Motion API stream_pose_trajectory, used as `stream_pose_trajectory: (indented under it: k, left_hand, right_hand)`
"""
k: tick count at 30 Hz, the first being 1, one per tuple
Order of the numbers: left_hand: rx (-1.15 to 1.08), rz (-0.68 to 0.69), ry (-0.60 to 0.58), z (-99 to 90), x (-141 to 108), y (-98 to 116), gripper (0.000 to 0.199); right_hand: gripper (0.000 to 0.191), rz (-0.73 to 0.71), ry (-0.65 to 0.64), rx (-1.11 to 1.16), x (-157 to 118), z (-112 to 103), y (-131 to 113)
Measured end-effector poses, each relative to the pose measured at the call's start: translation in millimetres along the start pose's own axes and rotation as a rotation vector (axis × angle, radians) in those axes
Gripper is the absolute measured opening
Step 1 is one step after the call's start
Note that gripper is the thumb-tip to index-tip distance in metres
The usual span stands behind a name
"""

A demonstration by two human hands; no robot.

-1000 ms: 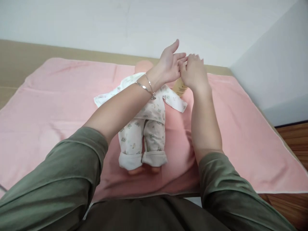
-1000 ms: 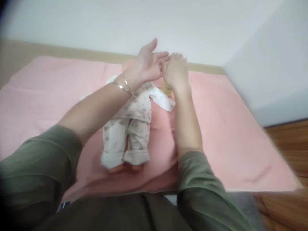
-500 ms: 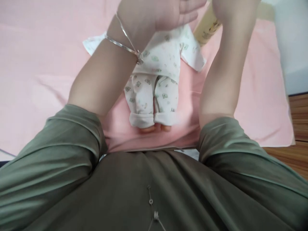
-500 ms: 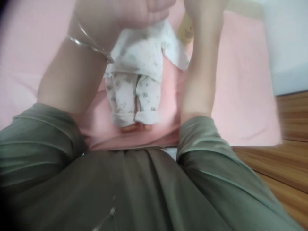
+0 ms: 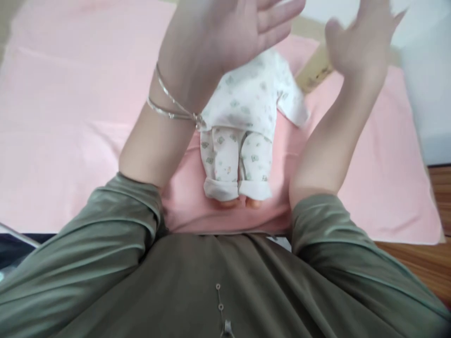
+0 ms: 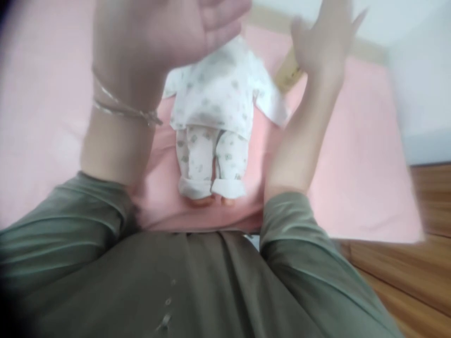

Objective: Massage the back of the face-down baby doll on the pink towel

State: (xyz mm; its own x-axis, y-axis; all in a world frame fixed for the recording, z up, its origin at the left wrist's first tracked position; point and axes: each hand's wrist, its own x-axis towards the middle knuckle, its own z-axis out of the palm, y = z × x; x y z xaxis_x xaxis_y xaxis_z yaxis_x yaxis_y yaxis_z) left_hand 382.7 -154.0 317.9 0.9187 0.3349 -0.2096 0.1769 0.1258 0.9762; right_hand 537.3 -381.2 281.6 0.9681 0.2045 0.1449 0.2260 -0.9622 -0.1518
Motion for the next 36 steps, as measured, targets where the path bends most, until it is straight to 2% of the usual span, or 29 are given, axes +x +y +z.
stream_pose_trajectory:
  k: [1, 3, 4, 7, 13, 19, 23, 27, 30, 34, 36]
  left_hand:
    - [-0.135, 0.021, -0.122, 2.3, 1.8, 10.2, 0.082]
    - [-0.423, 0.028, -0.341, 1.4, -0.6, 20.0, 0.064]
    - [-0.524, 0.025, -0.394, -0.7, -2.9, 21.0, 0.054]
    - [-0.568, 0.017, -0.352, -6.4, -7.5, 19.4, 0.042]
    - [-0.667, 0.003, -0.302, -3.6, -1.2, 18.5, 0.045]
    - [-0.658, 0.005, -0.325, 0.5, 4.9, 8.8, 0.057]
    - [-0.641, -0.005, -0.289, 5.3, 3.3, 6.5, 0.058]
    - [-0.635, -0.029, -0.232, 14.9, 0.2, 3.0, 0.055]
    - [-0.627, -0.062, -0.22, 22.8, -3.4, 0.0, 0.052]
    - [-0.641, -0.076, -0.291, 25.4, -12.2, 2.3, 0.054]
    - [-0.652, -0.041, -0.333, 21.1, -18.1, 6.9, 0.056]
  right_hand:
    - [0.07, 0.004, 0.022, 0.019, -4.6, -4.3, -0.1]
    - [0.056, -0.012, 0.126, 0.117, -8.8, -9.0, 2.1]
    - [0.05, 0.013, 0.155, 0.136, -8.7, -9.4, 3.5]
    - [0.035, -0.008, 0.169, 0.094, -3.0, -6.5, 7.0]
    - [0.028, -0.075, 0.236, 0.194, 8.5, -2.0, 17.3]
    - [0.035, -0.028, 0.249, 0.323, 3.7, -3.6, 18.6]
    - [0.052, -0.004, 0.234, 0.501, 2.6, -6.1, 24.5]
    - [0.067, -0.016, 0.309, 0.644, 2.4, -11.1, 29.8]
    - [0.059, -0.106, 0.381, 0.661, -9.3, -13.2, 8.2]
    - [0.053, -0.43, 0.35, 0.639, -37.5, -13.3, -46.0]
    - [0.053, -0.528, 0.359, 0.543, -42.6, -14.8, -58.1]
